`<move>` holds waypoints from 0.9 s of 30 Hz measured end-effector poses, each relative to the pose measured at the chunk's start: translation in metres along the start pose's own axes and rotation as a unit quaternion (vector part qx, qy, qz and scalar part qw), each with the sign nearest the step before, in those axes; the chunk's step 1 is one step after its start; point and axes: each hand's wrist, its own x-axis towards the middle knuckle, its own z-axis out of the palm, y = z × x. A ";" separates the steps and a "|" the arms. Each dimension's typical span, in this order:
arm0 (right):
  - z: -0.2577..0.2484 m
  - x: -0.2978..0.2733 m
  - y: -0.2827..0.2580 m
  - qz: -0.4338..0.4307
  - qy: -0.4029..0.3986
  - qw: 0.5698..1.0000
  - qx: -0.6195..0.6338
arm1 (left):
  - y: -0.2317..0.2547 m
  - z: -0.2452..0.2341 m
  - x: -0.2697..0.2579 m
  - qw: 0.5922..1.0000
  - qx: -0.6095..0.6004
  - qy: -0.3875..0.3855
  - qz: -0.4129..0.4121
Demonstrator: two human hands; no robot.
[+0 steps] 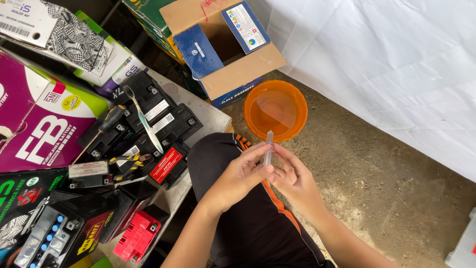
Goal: The person refills battery cells with liquid using a syringe.
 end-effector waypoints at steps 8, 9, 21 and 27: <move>-0.004 0.007 0.007 -0.006 0.025 0.999 0.019 | -0.003 -0.002 0.007 0.999 0.040 -0.011 -0.020; -0.004 0.008 0.009 -0.014 0.030 0.999 0.024 | -0.003 -0.003 0.009 0.998 0.051 -0.013 -0.025; 0.001 0.011 0.008 -0.020 0.027 0.999 -0.012 | 0.008 0.014 0.007 0.998 0.018 0.026 -0.057; -0.008 0.016 0.034 -0.015 0.045 0.999 0.008 | 0.011 0.014 0.008 0.996 0.017 0.038 -0.079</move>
